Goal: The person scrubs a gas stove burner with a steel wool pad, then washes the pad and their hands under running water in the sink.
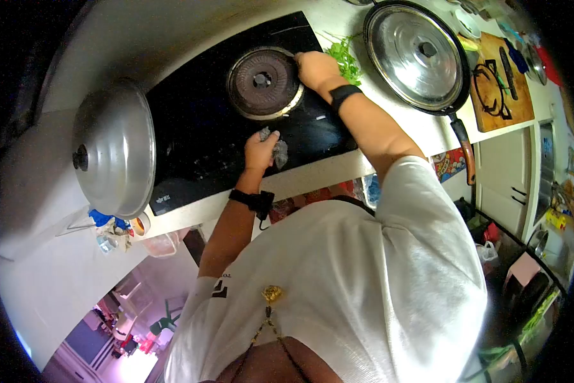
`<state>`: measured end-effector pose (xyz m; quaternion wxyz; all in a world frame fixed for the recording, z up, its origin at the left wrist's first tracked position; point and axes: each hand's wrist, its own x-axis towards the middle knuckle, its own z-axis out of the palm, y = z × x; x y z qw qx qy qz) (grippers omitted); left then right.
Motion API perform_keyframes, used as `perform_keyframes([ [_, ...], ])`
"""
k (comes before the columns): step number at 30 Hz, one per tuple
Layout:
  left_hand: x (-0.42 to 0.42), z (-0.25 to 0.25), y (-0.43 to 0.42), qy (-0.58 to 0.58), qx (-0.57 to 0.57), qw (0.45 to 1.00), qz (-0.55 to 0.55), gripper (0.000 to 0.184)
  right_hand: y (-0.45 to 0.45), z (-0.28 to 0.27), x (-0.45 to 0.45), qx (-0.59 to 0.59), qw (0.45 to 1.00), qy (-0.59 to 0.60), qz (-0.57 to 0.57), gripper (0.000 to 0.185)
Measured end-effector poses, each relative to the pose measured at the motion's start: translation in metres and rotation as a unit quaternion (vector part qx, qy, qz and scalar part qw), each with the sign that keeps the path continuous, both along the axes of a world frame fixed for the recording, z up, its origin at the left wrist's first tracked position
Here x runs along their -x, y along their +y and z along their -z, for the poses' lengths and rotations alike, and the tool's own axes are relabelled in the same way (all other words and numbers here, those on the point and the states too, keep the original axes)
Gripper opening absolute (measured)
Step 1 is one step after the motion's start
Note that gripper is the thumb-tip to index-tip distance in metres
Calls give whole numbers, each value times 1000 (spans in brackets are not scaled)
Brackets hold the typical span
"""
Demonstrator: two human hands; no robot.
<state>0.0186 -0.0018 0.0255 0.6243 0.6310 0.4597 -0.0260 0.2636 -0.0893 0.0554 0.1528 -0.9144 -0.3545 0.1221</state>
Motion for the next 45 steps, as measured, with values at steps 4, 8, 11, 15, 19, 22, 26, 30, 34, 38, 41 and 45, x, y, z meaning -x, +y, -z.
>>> perform_keyframes([
  [4, 4, 7, 1, -23, 2, 1000, 8, 28, -10, 9, 20, 9, 999, -29, 8, 26],
  [8, 2, 4, 0, -33, -11, 999, 15, 28, -34, -7, 50, 17, 999, 17, 23, 29],
  [11, 3, 4, 0, -34, -14, 999, 21, 28, -27, -7, 42, 9, 999, 7, 34, 28],
  [15, 3, 3, 0, -31, -28, 999, 22, 27, -12, 9, 37, 51, 997, -58, 29, 27],
  [19, 4, 6, 0, -50, -14, 998, 19, 27, -33, 10, 66, 23, 999, -47, 11, 24],
  [22, 8, 8, -1, -61, -24, 998, 16, 27, -40, 1, 73, 32, 999, -22, 19, 25],
  [26, 10, 8, 0, -78, -20, 997, 17, 27, -32, -7, 60, -7, 998, -46, 36, 24],
  [30, 10, 14, 1, -64, -31, 997, 30, 28, -12, -19, 35, 63, 994, -83, -22, 26],
  [34, 8, 10, 0, -55, -51, 997, 28, 30, 12, -18, 17, 137, 989, -37, -33, 28],
  [38, 10, 19, 2, -51, -37, 997, 35, 29, 28, -14, 4, 142, 987, -41, -64, 32],
  [41, 11, 10, 1, -60, -32, 997, 29, 30, 30, -32, 4, 194, 975, -72, -78, 34],
  [45, 10, 8, 0, -53, -49, 997, 35, 28, 25, 6, 17, 176, 978, -94, -61, 25],
])
